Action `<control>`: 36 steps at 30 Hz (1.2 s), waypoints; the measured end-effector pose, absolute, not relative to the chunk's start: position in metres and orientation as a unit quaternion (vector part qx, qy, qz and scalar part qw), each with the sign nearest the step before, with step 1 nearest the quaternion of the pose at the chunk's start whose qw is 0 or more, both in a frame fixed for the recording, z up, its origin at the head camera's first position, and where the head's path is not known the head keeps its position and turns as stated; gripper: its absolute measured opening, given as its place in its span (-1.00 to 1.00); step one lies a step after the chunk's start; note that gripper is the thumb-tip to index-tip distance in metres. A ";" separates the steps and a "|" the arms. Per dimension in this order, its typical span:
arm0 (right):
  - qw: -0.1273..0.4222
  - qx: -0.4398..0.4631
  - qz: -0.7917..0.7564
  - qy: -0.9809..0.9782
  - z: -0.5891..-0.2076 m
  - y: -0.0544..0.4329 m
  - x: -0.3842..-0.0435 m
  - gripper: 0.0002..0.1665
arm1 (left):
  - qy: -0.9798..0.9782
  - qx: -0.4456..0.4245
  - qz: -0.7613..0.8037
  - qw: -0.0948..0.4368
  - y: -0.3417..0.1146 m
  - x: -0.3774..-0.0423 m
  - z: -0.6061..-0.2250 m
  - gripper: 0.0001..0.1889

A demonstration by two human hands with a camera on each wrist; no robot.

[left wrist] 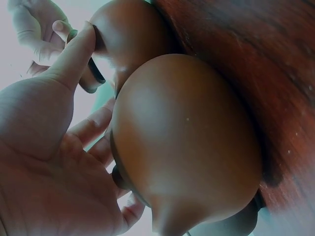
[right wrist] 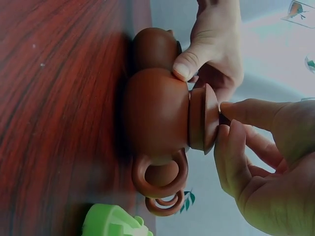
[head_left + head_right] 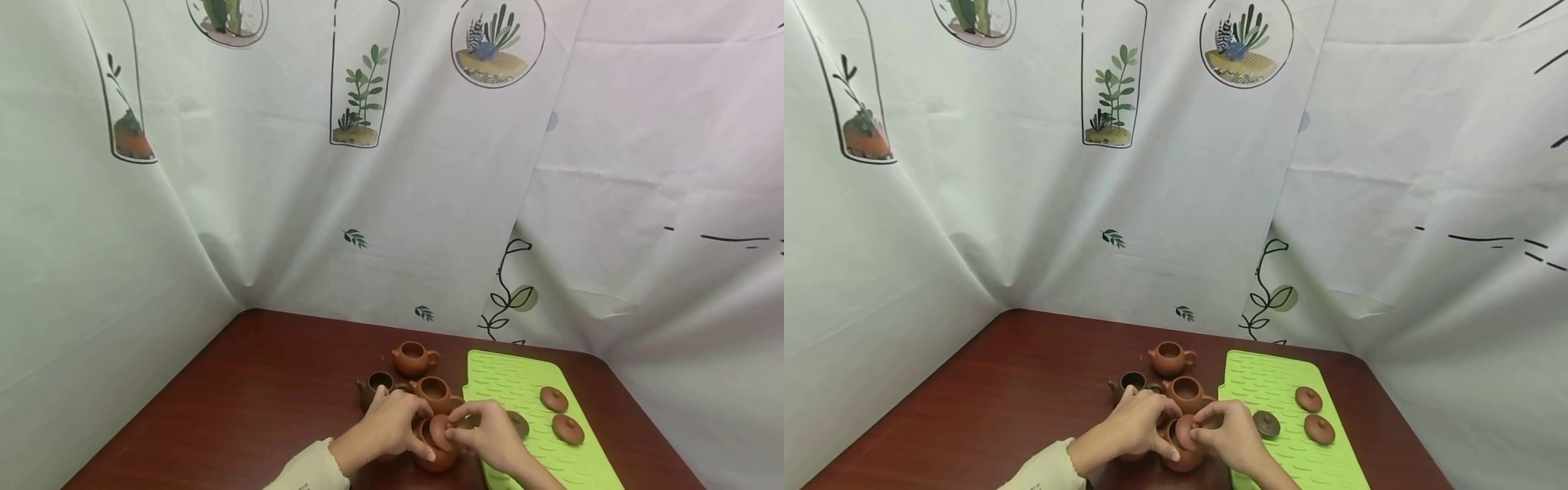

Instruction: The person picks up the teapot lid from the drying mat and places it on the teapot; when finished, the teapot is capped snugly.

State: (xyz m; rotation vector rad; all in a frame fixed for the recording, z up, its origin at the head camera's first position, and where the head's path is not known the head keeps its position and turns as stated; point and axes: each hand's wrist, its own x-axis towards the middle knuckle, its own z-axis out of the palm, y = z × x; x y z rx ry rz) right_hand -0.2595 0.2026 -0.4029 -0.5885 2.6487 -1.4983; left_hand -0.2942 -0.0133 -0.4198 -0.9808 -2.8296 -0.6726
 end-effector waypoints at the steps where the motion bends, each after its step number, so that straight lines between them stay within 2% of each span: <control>1: 0.016 -0.191 -0.479 0.856 -0.403 0.202 -0.260 -0.88 | -0.922 -0.319 -0.218 0.036 -0.013 -0.294 -0.420 -0.44; 5: -0.003 -0.193 -0.471 0.861 -0.403 0.200 -0.262 -0.89 | -0.923 -0.317 -0.216 0.039 -0.013 -0.294 -0.420 -0.43; 21: 0.006 -0.193 -0.485 0.853 -0.411 0.193 -0.266 -0.88 | -0.924 -0.309 -0.220 0.036 -0.013 -0.294 -0.419 -0.44; 36: -0.016 -0.195 -0.468 0.862 -0.421 0.188 -0.270 -0.88 | -0.932 -0.288 -0.216 0.028 -0.012 -0.293 -0.419 -0.47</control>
